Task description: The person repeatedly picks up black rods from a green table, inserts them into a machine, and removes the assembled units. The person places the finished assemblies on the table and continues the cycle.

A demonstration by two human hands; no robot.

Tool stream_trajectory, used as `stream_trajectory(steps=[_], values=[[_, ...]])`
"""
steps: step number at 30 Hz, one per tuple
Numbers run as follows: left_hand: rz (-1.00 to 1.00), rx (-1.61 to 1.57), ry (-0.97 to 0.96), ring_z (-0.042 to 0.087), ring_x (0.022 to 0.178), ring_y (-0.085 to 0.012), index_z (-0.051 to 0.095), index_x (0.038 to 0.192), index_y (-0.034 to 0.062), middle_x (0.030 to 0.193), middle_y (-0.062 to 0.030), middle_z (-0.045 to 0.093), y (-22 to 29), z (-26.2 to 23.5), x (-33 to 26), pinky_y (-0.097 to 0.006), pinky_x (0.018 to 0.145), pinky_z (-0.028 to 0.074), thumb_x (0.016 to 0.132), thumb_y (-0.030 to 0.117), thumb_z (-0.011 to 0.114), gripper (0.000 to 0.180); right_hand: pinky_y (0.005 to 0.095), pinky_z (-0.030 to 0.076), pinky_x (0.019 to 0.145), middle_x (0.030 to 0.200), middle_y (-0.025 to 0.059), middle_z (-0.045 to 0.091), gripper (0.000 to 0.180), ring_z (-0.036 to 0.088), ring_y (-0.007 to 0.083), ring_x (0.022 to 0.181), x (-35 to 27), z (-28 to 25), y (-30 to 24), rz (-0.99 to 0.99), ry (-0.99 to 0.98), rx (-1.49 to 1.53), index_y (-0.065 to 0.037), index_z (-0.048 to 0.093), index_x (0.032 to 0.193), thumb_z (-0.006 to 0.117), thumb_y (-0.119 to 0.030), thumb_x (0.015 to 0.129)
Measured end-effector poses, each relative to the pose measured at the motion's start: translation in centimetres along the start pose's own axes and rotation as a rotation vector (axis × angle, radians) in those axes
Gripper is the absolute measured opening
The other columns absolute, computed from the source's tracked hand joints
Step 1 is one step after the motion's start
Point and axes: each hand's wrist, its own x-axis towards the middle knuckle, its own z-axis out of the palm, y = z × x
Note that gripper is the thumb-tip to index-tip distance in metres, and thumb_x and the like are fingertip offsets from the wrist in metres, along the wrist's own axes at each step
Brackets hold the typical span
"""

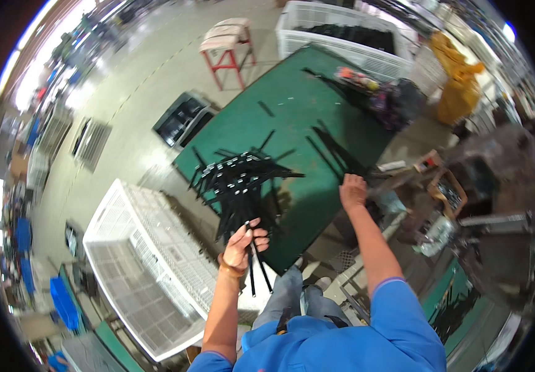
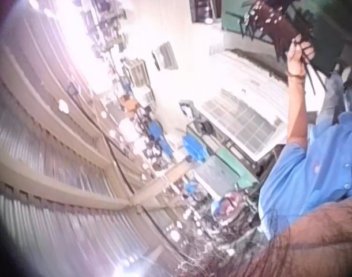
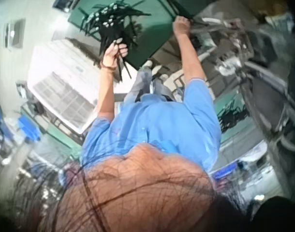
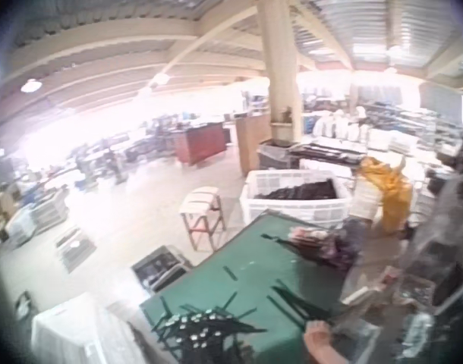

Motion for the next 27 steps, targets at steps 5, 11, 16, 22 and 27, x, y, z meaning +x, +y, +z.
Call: stream_trajectory(steps=[5,11,16,22,27], values=[[0.081,-0.028,0.001,0.062,0.093,-0.0251,0.034,0.134,0.0003,0.105,-0.0132,0.059,2.5,-0.2,0.9,-0.037,0.081,0.053,0.095,0.013,0.044,0.043,0.0373,0.045,0.074,0.085,0.0098,0.054,0.005,0.053,0.0267,0.083,-1.0,2.2,0.3,-0.100,0.111,-0.019,-0.008,0.053,0.083,0.048,-0.009,0.080],[0.111,-0.056,-0.084,0.062,0.093,-0.0251,0.034,0.133,-0.0001,0.104,-0.0133,0.059,5.6,-0.3,1.7,-0.036,0.080,0.053,0.094,0.013,0.046,0.043,0.0390,0.047,0.065,0.084,0.0166,0.060,0.019,0.060,0.0266,0.078,-1.0,0.5,0.0,0.035,0.105,0.454,-0.002,0.049,0.082,0.044,-0.016,0.092],[0.115,0.010,-0.111,0.062,0.092,-0.0251,0.034,0.133,-0.0002,0.103,-0.0130,0.060,7.4,0.0,3.0,-0.036,0.078,0.054,0.094,0.014,0.046,0.043,0.0278,0.037,0.040,0.054,0.0047,0.047,0.024,0.045,0.0148,0.038,-8.3,-8.5,-1.4,0.362,-0.253,1.428,-0.004,0.044,0.077,0.041,-0.020,0.094],[0.097,0.064,-0.244,0.062,0.093,-0.0257,0.032,0.135,0.0000,0.105,-0.0137,0.060,9.6,2.4,4.7,-0.036,0.079,0.054,0.094,0.014,0.046,0.045,0.0207,0.028,0.035,0.058,-0.0004,0.044,0.022,0.036,0.0067,0.038,-21.2,-10.0,0.2,0.547,-0.295,1.590,-0.008,0.046,0.079,0.043,-0.024,0.095],[0.089,0.113,-0.306,0.062,0.093,-0.0246,0.034,0.135,0.0014,0.105,-0.0135,0.060,9.9,4.2,5.7,-0.036,0.080,0.053,0.094,0.014,0.046,0.044,0.0207,0.029,0.039,0.056,-0.0017,0.042,0.025,0.037,0.0053,0.043,-25.4,-14.2,0.9,0.693,-0.363,1.662,-0.007,0.048,0.077,0.045,-0.024,0.095]])
